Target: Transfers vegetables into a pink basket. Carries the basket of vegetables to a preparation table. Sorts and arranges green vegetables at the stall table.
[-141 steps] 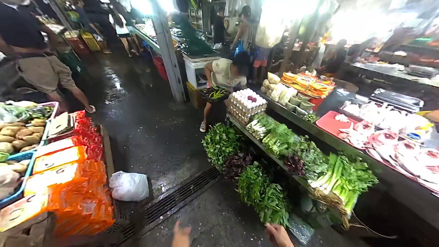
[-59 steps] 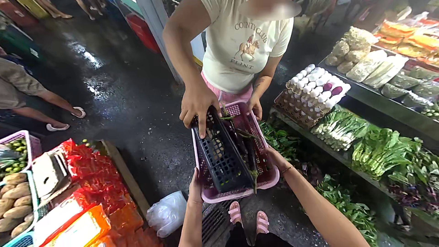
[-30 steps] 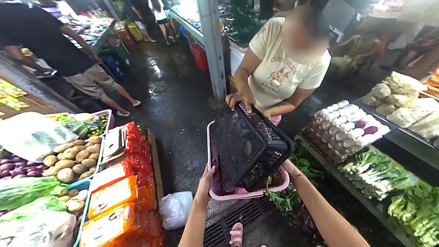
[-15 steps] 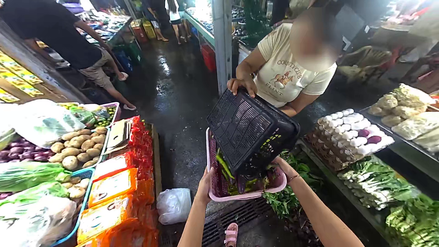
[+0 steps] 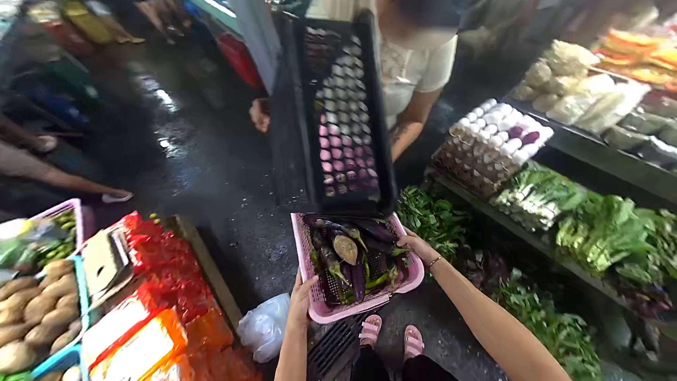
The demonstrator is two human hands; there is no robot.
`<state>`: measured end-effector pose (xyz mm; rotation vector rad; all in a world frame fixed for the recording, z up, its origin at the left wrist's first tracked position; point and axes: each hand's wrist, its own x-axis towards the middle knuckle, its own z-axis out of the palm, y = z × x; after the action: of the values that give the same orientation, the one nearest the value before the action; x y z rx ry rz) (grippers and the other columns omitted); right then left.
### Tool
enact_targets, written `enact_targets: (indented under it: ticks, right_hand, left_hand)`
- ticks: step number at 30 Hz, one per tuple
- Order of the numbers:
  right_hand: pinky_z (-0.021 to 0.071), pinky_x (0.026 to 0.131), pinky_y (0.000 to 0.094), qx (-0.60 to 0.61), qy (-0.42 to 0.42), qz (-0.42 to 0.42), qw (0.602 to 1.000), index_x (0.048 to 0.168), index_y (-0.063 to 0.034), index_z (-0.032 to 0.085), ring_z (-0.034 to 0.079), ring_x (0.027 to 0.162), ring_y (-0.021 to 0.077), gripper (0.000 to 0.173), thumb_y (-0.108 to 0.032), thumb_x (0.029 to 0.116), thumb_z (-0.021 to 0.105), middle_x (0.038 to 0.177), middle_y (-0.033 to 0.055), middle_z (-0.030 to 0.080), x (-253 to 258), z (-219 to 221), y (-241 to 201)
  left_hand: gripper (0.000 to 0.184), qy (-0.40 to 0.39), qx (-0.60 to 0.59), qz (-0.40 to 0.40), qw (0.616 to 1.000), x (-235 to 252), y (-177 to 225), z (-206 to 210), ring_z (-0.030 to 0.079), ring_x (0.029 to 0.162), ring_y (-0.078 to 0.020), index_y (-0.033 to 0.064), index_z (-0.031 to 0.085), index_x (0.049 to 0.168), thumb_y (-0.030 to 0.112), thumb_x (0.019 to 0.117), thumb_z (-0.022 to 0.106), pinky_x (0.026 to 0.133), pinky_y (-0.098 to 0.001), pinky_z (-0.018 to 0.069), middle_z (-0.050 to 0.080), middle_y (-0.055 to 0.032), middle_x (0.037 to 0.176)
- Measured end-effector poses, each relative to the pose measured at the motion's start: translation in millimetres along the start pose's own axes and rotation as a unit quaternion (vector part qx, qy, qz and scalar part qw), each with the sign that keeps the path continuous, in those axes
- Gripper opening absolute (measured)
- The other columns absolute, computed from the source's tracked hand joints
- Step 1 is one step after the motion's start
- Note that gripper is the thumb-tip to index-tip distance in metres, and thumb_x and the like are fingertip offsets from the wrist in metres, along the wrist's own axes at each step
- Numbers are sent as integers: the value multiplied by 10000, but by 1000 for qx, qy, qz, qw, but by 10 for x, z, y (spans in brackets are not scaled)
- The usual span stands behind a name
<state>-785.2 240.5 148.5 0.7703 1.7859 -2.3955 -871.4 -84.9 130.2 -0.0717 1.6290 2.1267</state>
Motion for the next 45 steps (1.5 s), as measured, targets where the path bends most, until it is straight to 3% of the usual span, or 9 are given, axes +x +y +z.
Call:
enact_targets:
  ticks: [9,12,13,15,22,28,31,37,45]
  right_hand:
    - [523,972,289,33,25,-32,999,1562,-24,341,597,1195,95,858,-71,751,617,1425,134,560,-152,89,627]
    - [524,983,294,47,34,-34,998,1559,-22,349,600,1200,99,875,-60,733,636,1424,134,566,-329,106,827]
    - [520,992,297,52,38,-32,997,1558,-26,353,595,1208,99,878,-56,729,642,1427,130,565,-403,107,904]
    - [511,1026,305,63,50,-25,996,1565,-32,355,581,1254,107,912,-68,705,656,1453,130,556,-568,110,1067]
    - [520,1016,315,123,118,27,985,1577,-53,338,586,1255,116,951,-76,686,667,1461,125,552,-1217,57,1698]
    - [532,1000,347,133,173,91,972,1604,-99,285,576,1271,150,1025,-63,656,673,1495,135,514,-1771,-165,2150]
    - [559,914,339,101,200,118,967,1581,-75,316,623,1170,151,978,0,659,634,1409,144,573,-1972,-360,2308]
    - [541,984,380,0,239,144,960,1485,-34,479,635,1181,194,649,27,852,608,1354,167,620,-2150,-649,2532]
    - [517,1007,419,-67,254,182,948,1455,-25,511,624,1198,226,597,67,867,563,1337,186,626,-2077,-513,2722]
  left_hand:
    - [751,-28,16,-51,998,180,-125,-339,672,1060,-45,143,101,1600,140,918,414,871,-271,596,613,-16,1318]
    - [489,-43,2,-103,994,287,-151,-385,705,1026,-95,145,362,1494,302,1053,222,861,-335,615,703,-11,1197]
    - [492,-40,2,-140,989,310,-165,-364,722,988,-116,144,475,1395,368,1075,176,836,-358,624,735,-18,1127]
    - [517,-37,14,-214,976,322,-248,-358,728,967,-152,138,533,1332,427,1089,180,818,-386,626,739,-44,1090]
    - [366,-40,134,-328,934,163,-796,-417,722,922,-209,69,445,1415,250,1099,412,795,-411,617,708,-143,1072]
    - [429,-46,178,-314,932,-214,-1284,-254,704,940,-202,48,384,1483,167,1080,473,821,-398,602,674,-170,1142]
    - [434,-50,179,-297,937,-499,-1523,-166,695,945,-189,23,396,1474,110,1061,498,830,-377,595,660,-178,1167]
    - [429,-29,168,-294,941,-946,-1960,-94,683,973,-206,3,441,1452,77,1039,530,854,-385,583,654,-189,1191]
    - [430,-39,208,-270,939,-928,-2084,-293,654,1048,-198,-25,465,1436,35,1017,541,920,-375,550,628,-201,1257]
